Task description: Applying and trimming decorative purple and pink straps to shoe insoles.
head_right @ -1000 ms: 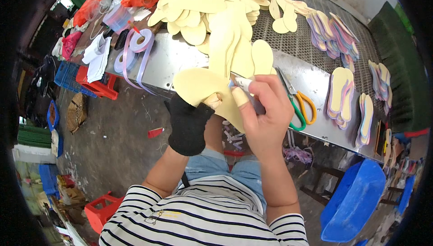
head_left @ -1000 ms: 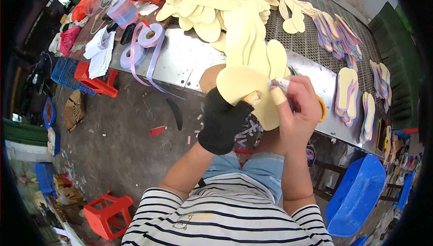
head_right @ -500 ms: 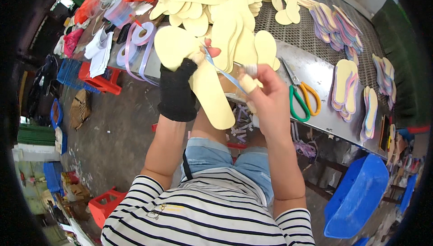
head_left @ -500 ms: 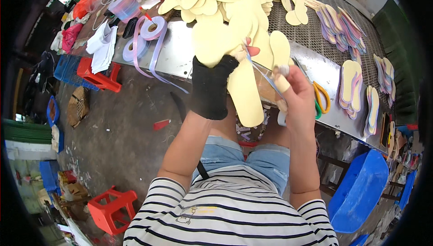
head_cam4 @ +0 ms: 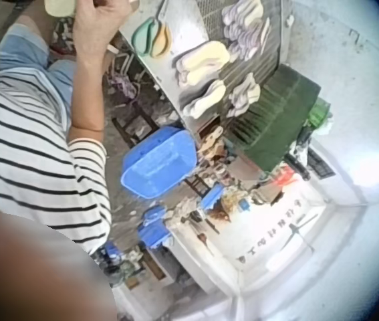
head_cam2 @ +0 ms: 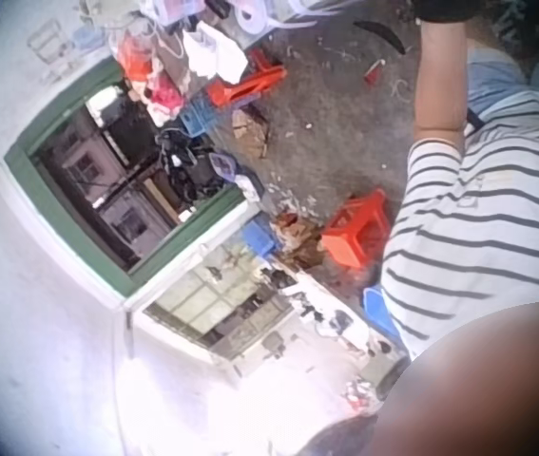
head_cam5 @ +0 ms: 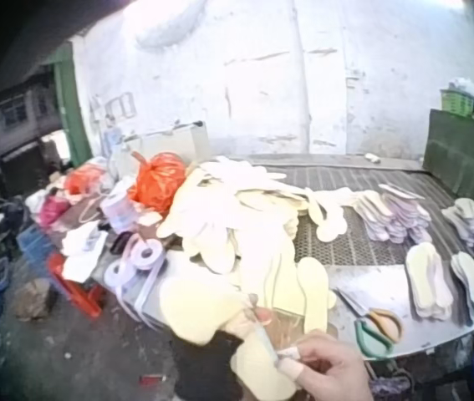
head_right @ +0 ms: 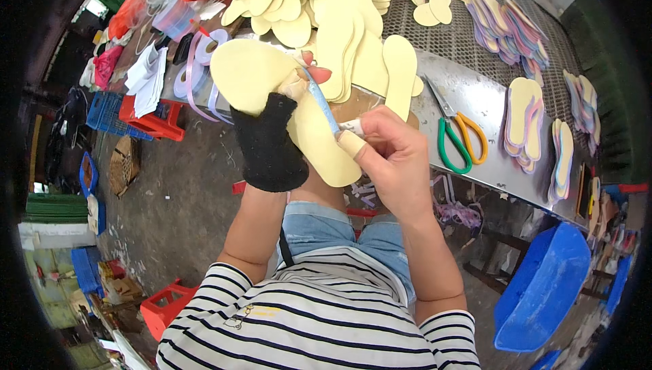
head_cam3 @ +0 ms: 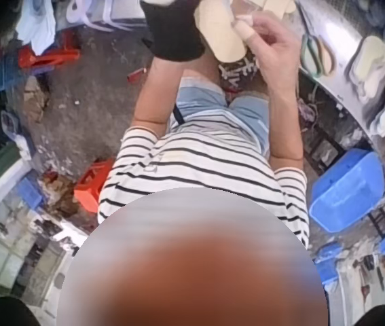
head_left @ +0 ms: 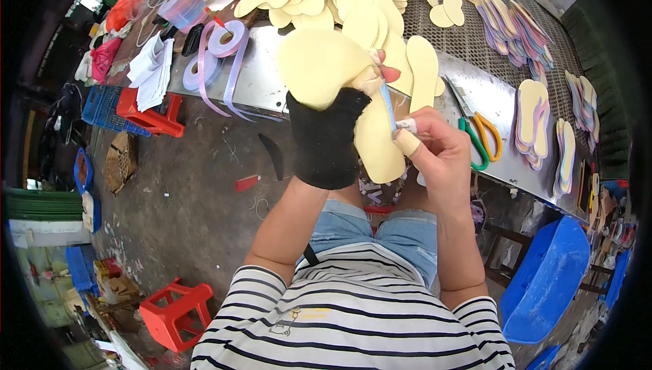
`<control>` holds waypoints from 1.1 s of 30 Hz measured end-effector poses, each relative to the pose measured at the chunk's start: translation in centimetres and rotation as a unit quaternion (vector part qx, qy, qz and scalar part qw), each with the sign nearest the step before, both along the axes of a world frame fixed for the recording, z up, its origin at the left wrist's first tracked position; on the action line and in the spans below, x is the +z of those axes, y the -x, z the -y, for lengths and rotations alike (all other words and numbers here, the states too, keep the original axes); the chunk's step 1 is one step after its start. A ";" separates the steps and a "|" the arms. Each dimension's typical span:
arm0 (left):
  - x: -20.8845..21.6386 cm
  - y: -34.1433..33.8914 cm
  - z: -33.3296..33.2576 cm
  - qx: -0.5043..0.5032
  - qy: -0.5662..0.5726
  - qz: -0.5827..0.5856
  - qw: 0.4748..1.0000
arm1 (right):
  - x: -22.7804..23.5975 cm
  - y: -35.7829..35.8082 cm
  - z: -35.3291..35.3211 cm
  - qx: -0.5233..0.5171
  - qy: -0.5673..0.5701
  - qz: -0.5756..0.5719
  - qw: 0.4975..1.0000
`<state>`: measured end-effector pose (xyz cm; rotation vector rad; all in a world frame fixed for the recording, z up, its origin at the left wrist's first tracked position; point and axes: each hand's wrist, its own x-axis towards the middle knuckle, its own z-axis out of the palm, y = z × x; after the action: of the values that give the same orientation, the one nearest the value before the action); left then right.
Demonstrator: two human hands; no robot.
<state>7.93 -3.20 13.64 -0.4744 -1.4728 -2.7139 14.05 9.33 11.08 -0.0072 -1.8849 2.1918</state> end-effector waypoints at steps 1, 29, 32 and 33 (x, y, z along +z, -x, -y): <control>0.1 -0.1 -0.2 -0.013 0.002 0.011 1.000 | 0.1 0.0 -0.1 0.014 -0.006 -0.003 1.000; -1.0 -0.1 0.3 0.047 0.019 0.096 0.994 | -1.0 -0.2 0.2 0.109 0.040 0.019 0.993; -1.5 -0.6 -0.3 0.054 0.028 0.084 0.995 | -0.3 0.4 0.7 0.095 -0.014 0.024 0.995; -1.7 -1.2 -1.1 0.085 0.036 0.054 0.994 | -0.1 0.6 0.9 0.056 -0.047 0.003 0.997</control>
<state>9.13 -2.09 11.93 -0.1956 -1.5606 -2.5981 13.45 8.39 11.00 0.1123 -2.0364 2.1738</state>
